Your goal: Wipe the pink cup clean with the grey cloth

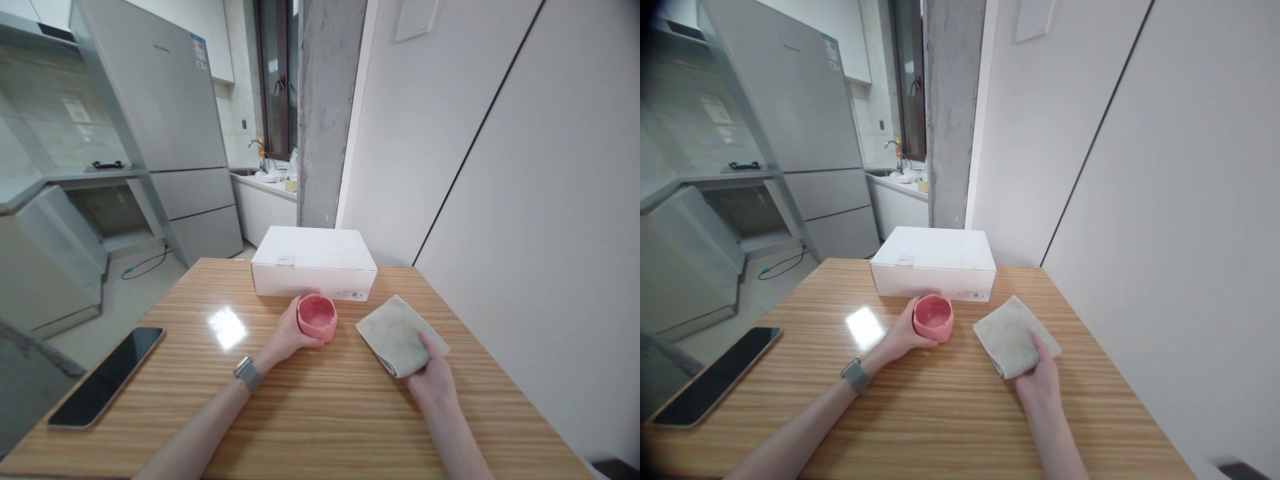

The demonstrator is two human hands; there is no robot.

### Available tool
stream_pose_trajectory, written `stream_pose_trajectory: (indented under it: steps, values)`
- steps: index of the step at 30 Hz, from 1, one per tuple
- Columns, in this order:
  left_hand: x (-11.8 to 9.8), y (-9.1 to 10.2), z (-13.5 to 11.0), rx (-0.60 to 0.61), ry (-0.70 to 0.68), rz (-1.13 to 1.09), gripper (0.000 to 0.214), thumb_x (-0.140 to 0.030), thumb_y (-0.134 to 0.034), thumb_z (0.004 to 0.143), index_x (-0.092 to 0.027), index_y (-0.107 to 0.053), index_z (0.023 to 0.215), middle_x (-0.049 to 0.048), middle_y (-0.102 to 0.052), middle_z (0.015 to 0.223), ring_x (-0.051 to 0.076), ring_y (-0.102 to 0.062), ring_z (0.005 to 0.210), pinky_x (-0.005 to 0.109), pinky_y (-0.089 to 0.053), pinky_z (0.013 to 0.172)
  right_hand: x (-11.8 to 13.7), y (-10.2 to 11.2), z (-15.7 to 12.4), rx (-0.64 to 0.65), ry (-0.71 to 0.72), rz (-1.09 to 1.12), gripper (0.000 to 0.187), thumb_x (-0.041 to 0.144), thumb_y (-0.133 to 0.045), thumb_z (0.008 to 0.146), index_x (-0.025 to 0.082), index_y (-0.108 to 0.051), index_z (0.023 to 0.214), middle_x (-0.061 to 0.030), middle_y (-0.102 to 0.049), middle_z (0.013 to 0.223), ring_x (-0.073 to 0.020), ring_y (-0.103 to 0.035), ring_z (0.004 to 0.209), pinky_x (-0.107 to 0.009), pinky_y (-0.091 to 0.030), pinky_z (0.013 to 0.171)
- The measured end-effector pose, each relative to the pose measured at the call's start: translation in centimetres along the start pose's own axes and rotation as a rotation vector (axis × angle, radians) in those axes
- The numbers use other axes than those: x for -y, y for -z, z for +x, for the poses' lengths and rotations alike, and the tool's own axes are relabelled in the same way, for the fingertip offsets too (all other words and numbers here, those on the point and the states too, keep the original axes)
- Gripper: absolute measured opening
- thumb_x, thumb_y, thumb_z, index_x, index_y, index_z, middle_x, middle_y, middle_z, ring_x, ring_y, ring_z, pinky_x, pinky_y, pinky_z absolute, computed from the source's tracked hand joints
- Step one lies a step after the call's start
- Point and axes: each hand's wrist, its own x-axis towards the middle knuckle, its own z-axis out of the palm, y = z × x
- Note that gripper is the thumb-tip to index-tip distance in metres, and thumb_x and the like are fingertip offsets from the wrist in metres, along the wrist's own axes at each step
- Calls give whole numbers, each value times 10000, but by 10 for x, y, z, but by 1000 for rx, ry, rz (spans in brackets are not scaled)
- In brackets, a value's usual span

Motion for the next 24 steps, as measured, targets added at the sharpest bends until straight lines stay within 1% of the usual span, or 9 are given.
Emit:
stream_pose_trajectory:
  steps: [3, 7, 10, 12, 15, 17, 19, 21, 24]
  values:
    - [-7, -3, 0, -17, -45, 11, 845, -213, -880, 542, -193, -479, 1286, 107, -598, 1280, 282, -578, 1172, 436, -440, 1017, -12, -24, 0, 84, 124, -105, 227, 274, -681, 759, 220, -672, 979, -51, -765, 1065, -239, -691, 1077, -400, -588, 897]
    - [-14, -7, -2, -46, -84, 50, 887, -226, -888, 523, -206, -465, 1303, 102, -581, 1294, 290, -565, 1183, 446, -433, 1024, -38, -57, -8, 193, 208, -156, 373, 381, -726, 733, 194, -671, 1052, -50, -770, 1036, -217, -687, 1072, -308, -575, 886]
    - [-18, -12, -5, -53, -104, 41, 942, -228, -902, 490, -209, -446, 1314, 107, -556, 1312, 301, -543, 1208, 458, -415, 1049, -56, -78, -15, 305, 252, -223, 459, 452, -743, 721, 165, -681, 1073, -66, -775, 1001, -251, -705, 1014, -351, -578, 865]
    - [-20, -15, -5, -50, -112, -12, 973, -203, -906, 468, -212, -431, 1317, 108, -538, 1327, 302, -529, 1224, 459, -408, 1062, -64, -87, -20, 404, 270, -277, 457, 453, -772, 704, 143, -713, 1034, -81, -779, 985, -281, -701, 1015, -393, -552, 915]
    - [-20, -17, -3, -31, -108, -160, 974, -180, -895, 481, -227, -400, 1319, 100, -526, 1335, 289, -528, 1225, 456, -412, 1066, -70, -93, -26, 620, 379, -390, 423, 436, -762, 740, 159, -735, 1059, -91, -758, 1095, -299, -643, 1140, -448, -454, 1053]
    - [-17, -17, 0, -12, -87, -250, 970, -190, -895, 485, -235, -387, 1311, 92, -538, 1319, 283, -541, 1210, 455, -423, 1058, -70, -91, -27, 804, 562, -502, 404, 435, -675, 834, 204, -703, 1164, -84, -686, 1266, -281, -557, 1268, -467, -345, 1145]
    - [-15, -16, 2, -4, -72, -289, 976, -198, -900, 473, -236, -388, 1303, 91, -543, 1315, 286, -539, 1214, 459, -421, 1064, -67, -89, -25, 939, 737, -611, 390, 420, -573, 914, 250, -648, 1257, -67, -593, 1396, -258, -471, 1356, -475, -263, 1191]
    - [-14, -16, 2, -11, -68, -275, 990, -201, -901, 470, -236, -383, 1313, 97, -529, 1338, 290, -526, 1235, 466, -408, 1080, -65, -86, -22, 998, 826, -686, 385, 401, -518, 948, 276, -614, 1299, -54, -532, 1458, -253, -420, 1395, -487, -243, 1200]
    - [-15, -18, 1, -40, -65, -215, 996, -203, -889, 495, -240, -362, 1340, 101, -512, 1360, 284, -522, 1246, 459, -399, 1095, -62, -83, -18, 1047, 886, -781, 389, 387, -482, 965, 291, -587, 1328, -40, -464, 1513, -257, -355, 1435, -500, -240, 1201]
